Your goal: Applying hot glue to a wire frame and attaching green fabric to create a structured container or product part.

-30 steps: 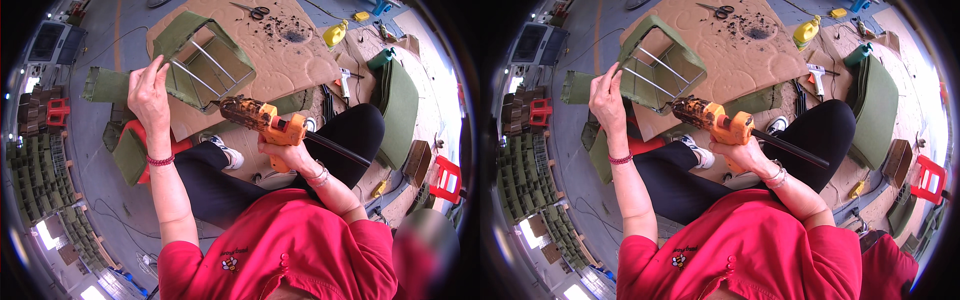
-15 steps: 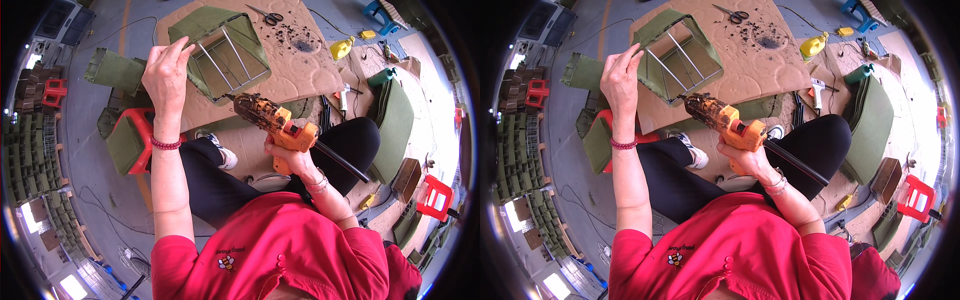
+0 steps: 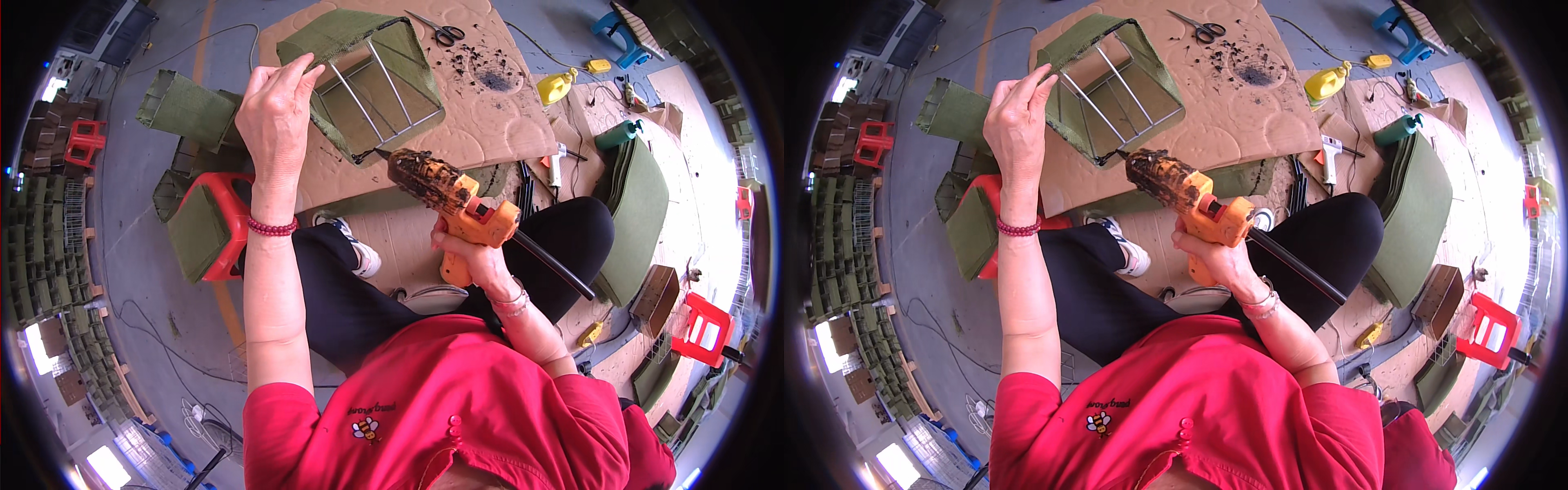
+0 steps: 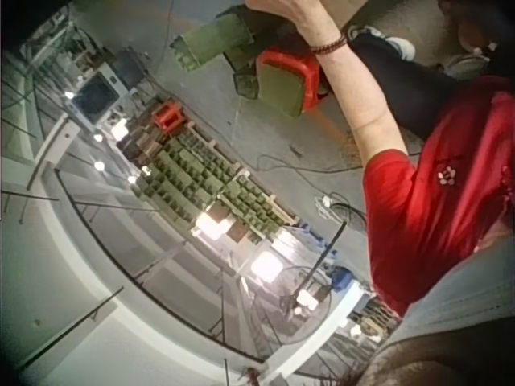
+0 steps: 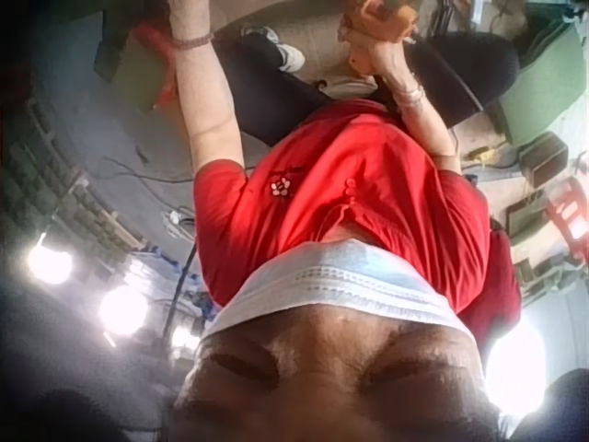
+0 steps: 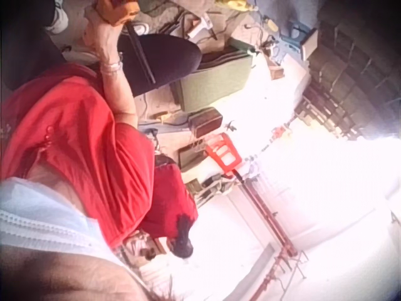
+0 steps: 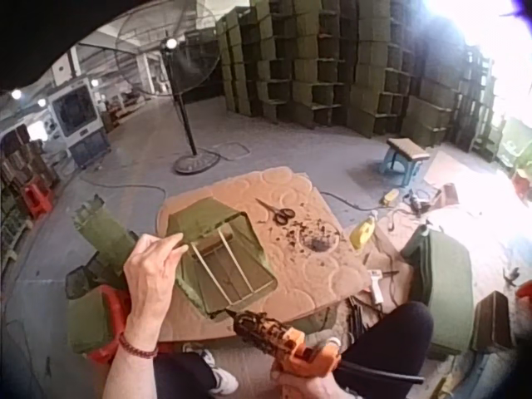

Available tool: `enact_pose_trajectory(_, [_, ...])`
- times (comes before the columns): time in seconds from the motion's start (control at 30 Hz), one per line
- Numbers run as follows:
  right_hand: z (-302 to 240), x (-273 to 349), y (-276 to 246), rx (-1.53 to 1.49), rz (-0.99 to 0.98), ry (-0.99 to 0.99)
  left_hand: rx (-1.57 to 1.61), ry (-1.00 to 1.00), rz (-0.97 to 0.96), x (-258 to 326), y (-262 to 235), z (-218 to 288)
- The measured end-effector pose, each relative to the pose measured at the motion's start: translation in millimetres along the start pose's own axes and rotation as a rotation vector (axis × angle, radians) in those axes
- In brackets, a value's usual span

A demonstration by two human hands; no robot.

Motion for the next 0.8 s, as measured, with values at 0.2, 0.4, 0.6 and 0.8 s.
enact_pose_trajectory(0.2, [-5.6, 1.1, -7.6, -0.005, 0.038, -0.018, -0.006, 0.041, 0.004, -2.0, 0.0, 3.5])
enact_pose_trajectory(0.4, [-4.5, -1.0, -12.4, -0.034, 0.06, -0.044, -0.018, 0.022, 0.012, -2.3, 0.7, 0.0])
enact_pose_trajectory(0.6, [0.4, 1.9, -6.4, -0.035, 0.048, -0.017, -0.015, -0.01, -0.013, -2.5, 2.1, 0.7])
enact_pose_trajectory(0.8, [-0.6, -0.2, -8.3, -0.041, 0.065, -0.034, -0.01, 0.008, 0.006, -2.1, 0.0, -1.2])
Point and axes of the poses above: each hand's wrist, its own x-axis away from the middle knuckle, its own y-axis out of the palm, z = x × y, the point moved 5 cm from there along -x, towards the middle knuckle, and after that the axes turned 15 degrees about x, right-handed, at the moved point
